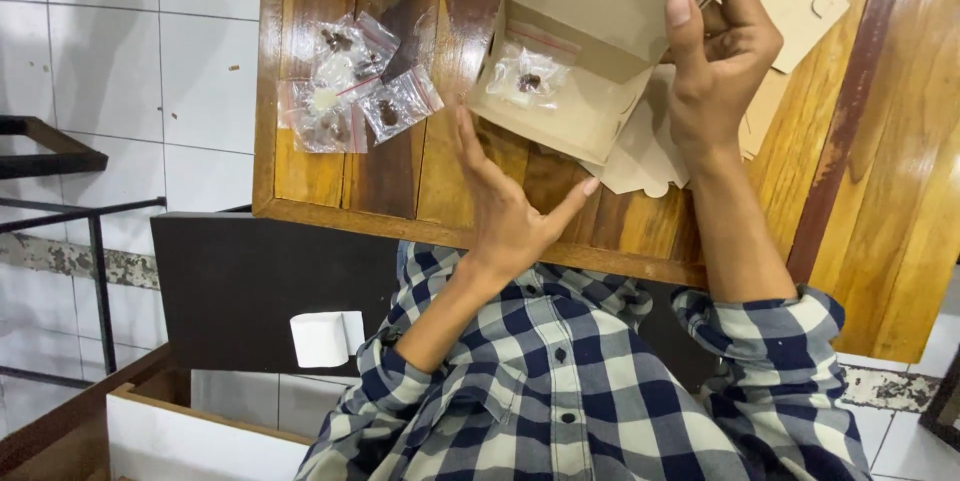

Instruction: The person folds flat cardboard pieces into small rectangular boxes by hand. They fold the side flaps, tuck tabs into slots, and close the top flaps to form each box. Completed boxes are stacked on the table.

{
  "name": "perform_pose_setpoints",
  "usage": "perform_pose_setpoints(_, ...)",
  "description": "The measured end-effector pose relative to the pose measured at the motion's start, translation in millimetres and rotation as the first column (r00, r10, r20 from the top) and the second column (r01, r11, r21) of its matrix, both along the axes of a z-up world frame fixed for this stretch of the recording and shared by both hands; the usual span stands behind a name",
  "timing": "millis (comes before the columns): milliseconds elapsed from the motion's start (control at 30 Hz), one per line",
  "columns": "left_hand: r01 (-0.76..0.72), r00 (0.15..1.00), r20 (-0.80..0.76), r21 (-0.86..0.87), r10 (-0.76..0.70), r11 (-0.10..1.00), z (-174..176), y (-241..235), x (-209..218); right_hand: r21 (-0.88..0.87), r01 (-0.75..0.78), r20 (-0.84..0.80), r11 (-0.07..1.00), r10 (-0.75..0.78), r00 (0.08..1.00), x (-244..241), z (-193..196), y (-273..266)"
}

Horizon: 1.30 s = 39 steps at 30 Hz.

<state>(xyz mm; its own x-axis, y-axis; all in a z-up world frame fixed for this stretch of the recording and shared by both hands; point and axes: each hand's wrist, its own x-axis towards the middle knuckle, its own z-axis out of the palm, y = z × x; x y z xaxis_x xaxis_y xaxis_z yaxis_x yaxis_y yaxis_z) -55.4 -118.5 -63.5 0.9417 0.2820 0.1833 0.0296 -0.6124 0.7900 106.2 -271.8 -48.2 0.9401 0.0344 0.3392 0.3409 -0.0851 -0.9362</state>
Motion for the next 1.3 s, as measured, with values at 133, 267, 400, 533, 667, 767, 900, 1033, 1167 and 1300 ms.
perform_pose_setpoints(133,0.090,0.995,-0.031,-0.045,-0.091,0.995,5,-2,9,0.024,0.008,-0.030,1.000,-0.007,1.000,1,-2,2)
perform_pose_setpoints(267,0.035,0.997,0.062,0.106,-0.042,0.994,-2,9,34,0.006,-0.040,0.010,0.999,0.040,0.999,4,-16,-5)
perform_pose_setpoints(400,0.102,0.978,0.169,0.104,-0.119,0.989,-4,24,55,-0.013,-0.267,0.000,0.963,0.267,0.964,-8,13,1)
perform_pose_setpoints(533,0.072,0.963,0.253,0.093,-0.094,0.993,-2,31,55,-0.086,-0.409,0.007,0.909,0.411,0.912,-13,17,0)
perform_pose_setpoints(667,0.057,0.959,0.278,0.000,-0.055,0.998,-4,31,54,-0.073,-0.487,0.006,0.870,0.488,0.873,-17,29,4)
perform_pose_setpoints(767,0.039,0.949,0.313,-0.011,-0.033,0.999,-6,30,54,-0.052,-0.495,0.002,0.867,0.496,0.868,-18,32,4)
perform_pose_setpoints(900,-0.018,0.962,0.270,-0.078,0.038,0.997,-3,29,52,-0.057,-0.542,0.018,0.838,0.544,0.839,-19,37,7)
perform_pose_setpoints(1033,0.001,0.955,0.296,-0.119,0.035,0.993,-4,30,54,-0.078,-0.574,0.048,0.815,0.578,0.814,-18,39,8)
perform_pose_setpoints(1167,0.004,0.965,0.263,-0.105,0.024,0.994,0,31,53,-0.091,-0.578,0.041,0.811,0.583,0.811,-20,42,10)
perform_pose_setpoints(1300,-0.001,0.971,0.238,-0.120,0.029,0.993,-3,32,53,-0.101,-0.582,0.079,0.807,0.590,0.803,-18,39,10)
